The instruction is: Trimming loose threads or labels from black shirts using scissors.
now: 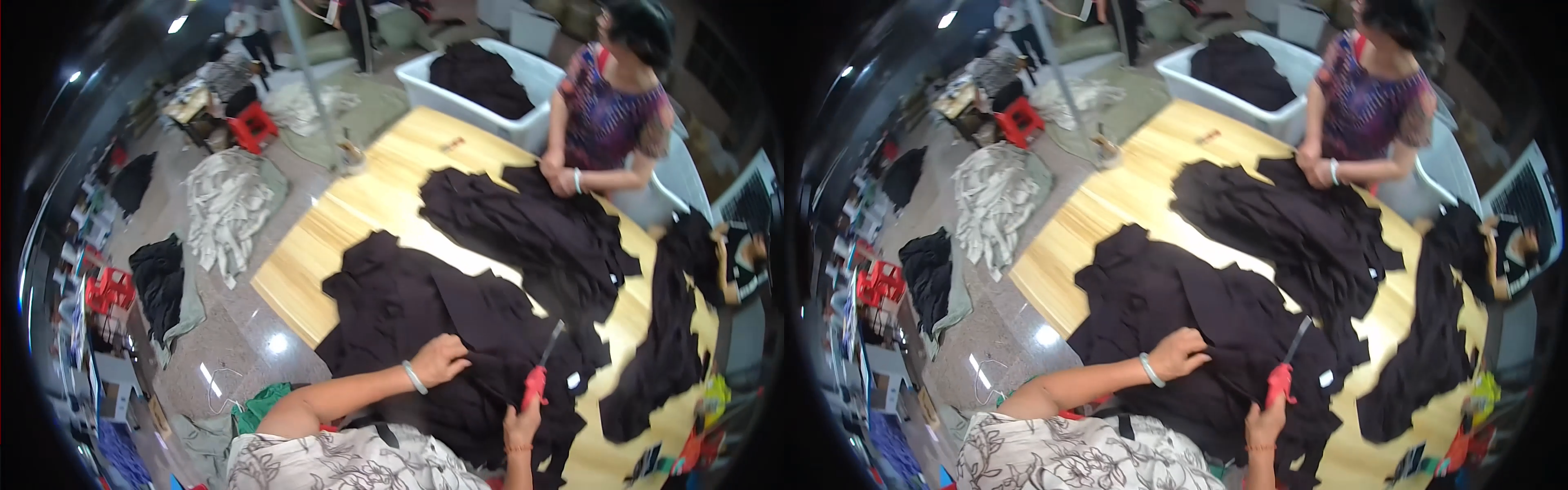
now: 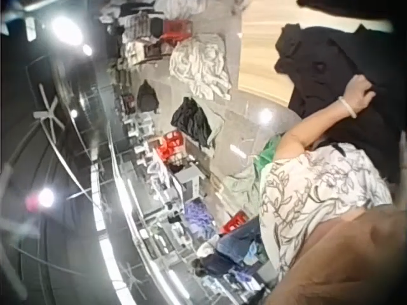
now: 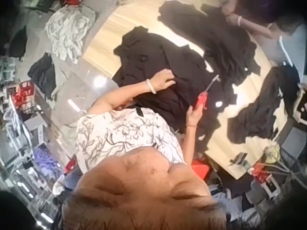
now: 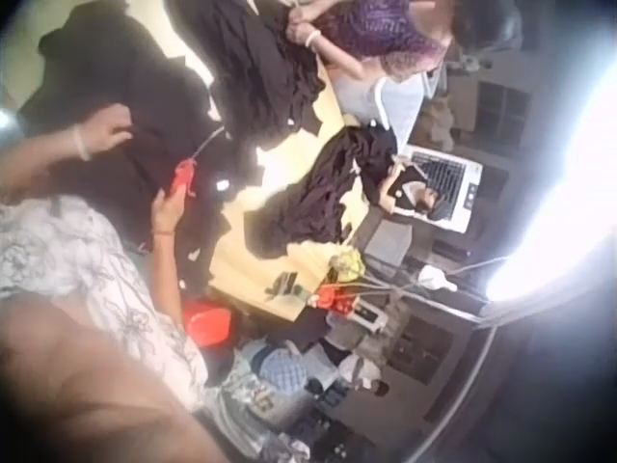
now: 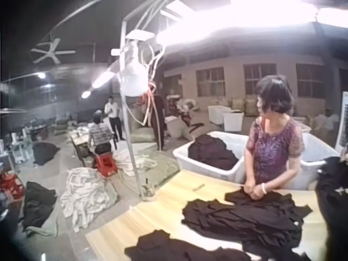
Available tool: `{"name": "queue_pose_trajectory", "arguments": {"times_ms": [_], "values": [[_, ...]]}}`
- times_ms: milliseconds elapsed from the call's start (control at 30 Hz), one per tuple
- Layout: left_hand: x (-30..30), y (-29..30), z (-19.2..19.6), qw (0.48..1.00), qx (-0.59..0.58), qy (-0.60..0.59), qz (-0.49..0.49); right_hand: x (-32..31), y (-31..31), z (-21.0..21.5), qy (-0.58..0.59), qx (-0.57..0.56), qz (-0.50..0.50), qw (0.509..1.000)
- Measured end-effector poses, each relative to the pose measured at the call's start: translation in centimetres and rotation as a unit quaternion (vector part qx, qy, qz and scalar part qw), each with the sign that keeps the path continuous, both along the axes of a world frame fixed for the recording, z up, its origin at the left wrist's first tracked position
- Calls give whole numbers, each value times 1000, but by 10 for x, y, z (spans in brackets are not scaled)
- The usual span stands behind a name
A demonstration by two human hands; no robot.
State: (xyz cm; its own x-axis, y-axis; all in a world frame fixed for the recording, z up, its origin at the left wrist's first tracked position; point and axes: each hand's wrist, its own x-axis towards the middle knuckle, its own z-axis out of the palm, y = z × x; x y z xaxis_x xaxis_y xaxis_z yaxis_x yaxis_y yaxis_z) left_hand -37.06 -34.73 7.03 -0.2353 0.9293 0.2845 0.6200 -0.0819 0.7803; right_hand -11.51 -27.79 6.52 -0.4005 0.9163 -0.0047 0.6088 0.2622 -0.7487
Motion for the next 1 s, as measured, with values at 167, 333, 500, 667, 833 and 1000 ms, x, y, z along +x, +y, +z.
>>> {"name": "queue_pose_trajectory", "arguments": {"times_ms": [167,333,500,667,833,1000], "values": [[-10,5,58,944,-46,-321,-54,-6,9,26,23,-15,-15,1000],[18,-21,162,846,26,-510,-154,-32,-10,14,-5,107,56,993],[17,-62,204,862,192,-364,-295,-24,15,16,388,-56,-40,919],[3,-88,191,750,297,-498,-318,59,44,117,238,62,-1,969],[-12,-68,209,865,279,-417,-20,56,82,182,118,267,-70,954],[-95,9,127,884,139,-374,244,-28,139,143,-133,306,-34,942]]}}
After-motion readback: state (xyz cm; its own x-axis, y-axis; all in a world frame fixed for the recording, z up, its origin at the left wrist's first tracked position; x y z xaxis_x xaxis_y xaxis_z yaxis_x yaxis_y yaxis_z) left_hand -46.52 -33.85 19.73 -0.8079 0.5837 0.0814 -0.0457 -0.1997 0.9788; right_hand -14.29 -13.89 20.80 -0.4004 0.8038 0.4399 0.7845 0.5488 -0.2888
